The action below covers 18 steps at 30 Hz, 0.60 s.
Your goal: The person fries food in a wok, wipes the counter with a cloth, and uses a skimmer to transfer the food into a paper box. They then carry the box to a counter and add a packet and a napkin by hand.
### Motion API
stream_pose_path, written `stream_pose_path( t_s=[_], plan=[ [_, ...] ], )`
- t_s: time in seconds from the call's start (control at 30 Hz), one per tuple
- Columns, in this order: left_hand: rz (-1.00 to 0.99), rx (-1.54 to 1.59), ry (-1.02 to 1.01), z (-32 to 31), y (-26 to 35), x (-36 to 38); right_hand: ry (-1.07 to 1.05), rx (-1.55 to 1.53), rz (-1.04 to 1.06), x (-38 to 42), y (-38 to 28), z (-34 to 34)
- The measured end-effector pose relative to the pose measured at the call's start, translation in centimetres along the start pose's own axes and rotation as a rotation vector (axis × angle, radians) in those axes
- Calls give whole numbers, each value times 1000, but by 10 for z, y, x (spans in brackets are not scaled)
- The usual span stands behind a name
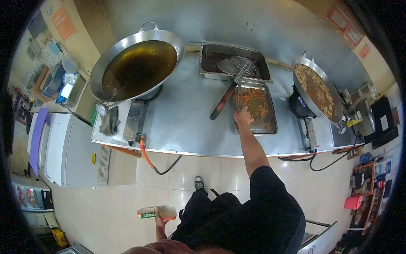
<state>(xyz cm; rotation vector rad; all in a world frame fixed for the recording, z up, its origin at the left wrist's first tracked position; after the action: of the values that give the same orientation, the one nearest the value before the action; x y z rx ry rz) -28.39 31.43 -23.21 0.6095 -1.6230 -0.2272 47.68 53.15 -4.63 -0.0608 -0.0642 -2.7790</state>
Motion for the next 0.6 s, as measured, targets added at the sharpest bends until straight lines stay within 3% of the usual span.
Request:
stream_pose_path(
  t_s=[0.17,0.27,0.37,0.47,0.57,0.6],
  plan=[
    [96,11,13,5,2,-16,-114,-269,163,10,-29,4],
    [143,-26,1,-5,7,-22,-142,-216,291,21,-60,-1],
    [143,-50,-35,-24,19,-16,298,104,281,50,-85,42],
    [112,-25,-41,-39,30,-10,151,-469,495,27,-131,0],
    [110,8,-61,-34,19,-16,-253,-776,83,-20,-167,-92],
    [102,10,-73,-34,18,-14,-420,-926,34,-13,-176,-97]
  ],
)
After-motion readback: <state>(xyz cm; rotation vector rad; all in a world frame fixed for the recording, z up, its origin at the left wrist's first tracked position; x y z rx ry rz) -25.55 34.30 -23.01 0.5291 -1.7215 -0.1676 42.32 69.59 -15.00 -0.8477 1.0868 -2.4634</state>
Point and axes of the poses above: each hand's wrist, its own x-axis away from the middle knuckle, its own z-axis out of the back of the hand, y = z × x, the point moved 8 cm from there along -x, towards the middle knuckle, and after that the axes turned 14 degrees about x, right-handed, at the moved point
